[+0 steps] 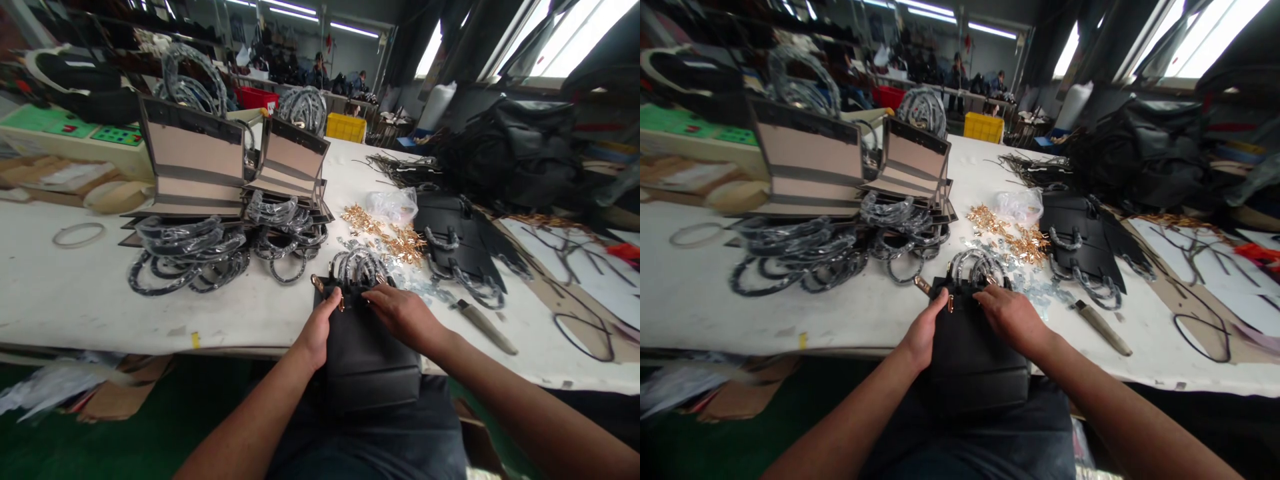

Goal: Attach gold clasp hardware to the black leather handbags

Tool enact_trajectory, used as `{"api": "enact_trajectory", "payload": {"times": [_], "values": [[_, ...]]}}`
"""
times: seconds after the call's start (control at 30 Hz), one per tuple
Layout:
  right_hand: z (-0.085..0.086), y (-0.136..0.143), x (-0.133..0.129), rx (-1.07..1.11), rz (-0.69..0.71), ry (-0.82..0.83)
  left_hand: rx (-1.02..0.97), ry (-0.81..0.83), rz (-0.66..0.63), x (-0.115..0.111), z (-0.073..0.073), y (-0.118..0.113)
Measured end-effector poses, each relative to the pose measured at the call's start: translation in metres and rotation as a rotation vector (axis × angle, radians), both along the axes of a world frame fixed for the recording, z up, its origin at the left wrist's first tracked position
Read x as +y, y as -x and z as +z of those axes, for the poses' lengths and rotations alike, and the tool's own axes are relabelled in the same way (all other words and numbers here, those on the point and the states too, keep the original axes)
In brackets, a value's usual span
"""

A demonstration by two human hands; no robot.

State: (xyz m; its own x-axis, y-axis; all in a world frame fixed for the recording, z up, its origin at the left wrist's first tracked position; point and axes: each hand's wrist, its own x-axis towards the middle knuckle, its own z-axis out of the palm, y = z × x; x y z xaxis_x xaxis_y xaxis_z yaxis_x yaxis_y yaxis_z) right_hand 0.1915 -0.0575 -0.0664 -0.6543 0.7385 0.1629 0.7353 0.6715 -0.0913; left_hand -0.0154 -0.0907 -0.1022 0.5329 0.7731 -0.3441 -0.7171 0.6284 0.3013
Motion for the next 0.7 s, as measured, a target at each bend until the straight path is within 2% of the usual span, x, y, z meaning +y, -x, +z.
{"api": "enact_trajectory", "payload": {"times": [0.17, 0.33, 0.47, 0.57, 0.7], "values": [[-0.0029, 0.0036, -0.0001, -0.009, 0.024, -0.046, -0.005, 0.027, -0.016, 0.0017, -0.0006, 0.0003], [-0.0034, 0.0001, 0.0034, 0.131, -0.046, 0.09, 0.004, 0.021, 0.021, 0.0014, -0.0034, -0.0002], [0.0016, -0.0012, 0.0075, 0.217, -0.045, 0.183, 0.002, 0.013, 0.025, 0.0009, -0.0049, 0.0003], [0.0049, 0.0022, 0.0072, 0.177, -0.035, 0.176, 0.008, 0.01, 0.025, 0.0008, -0.0053, 0.0008], [0.0018, 0.0085, 0.0032, 0.044, -0.059, 0.08, -0.016, 0.007, 0.008, 0.0004, -0.006, 0.0004]]}}
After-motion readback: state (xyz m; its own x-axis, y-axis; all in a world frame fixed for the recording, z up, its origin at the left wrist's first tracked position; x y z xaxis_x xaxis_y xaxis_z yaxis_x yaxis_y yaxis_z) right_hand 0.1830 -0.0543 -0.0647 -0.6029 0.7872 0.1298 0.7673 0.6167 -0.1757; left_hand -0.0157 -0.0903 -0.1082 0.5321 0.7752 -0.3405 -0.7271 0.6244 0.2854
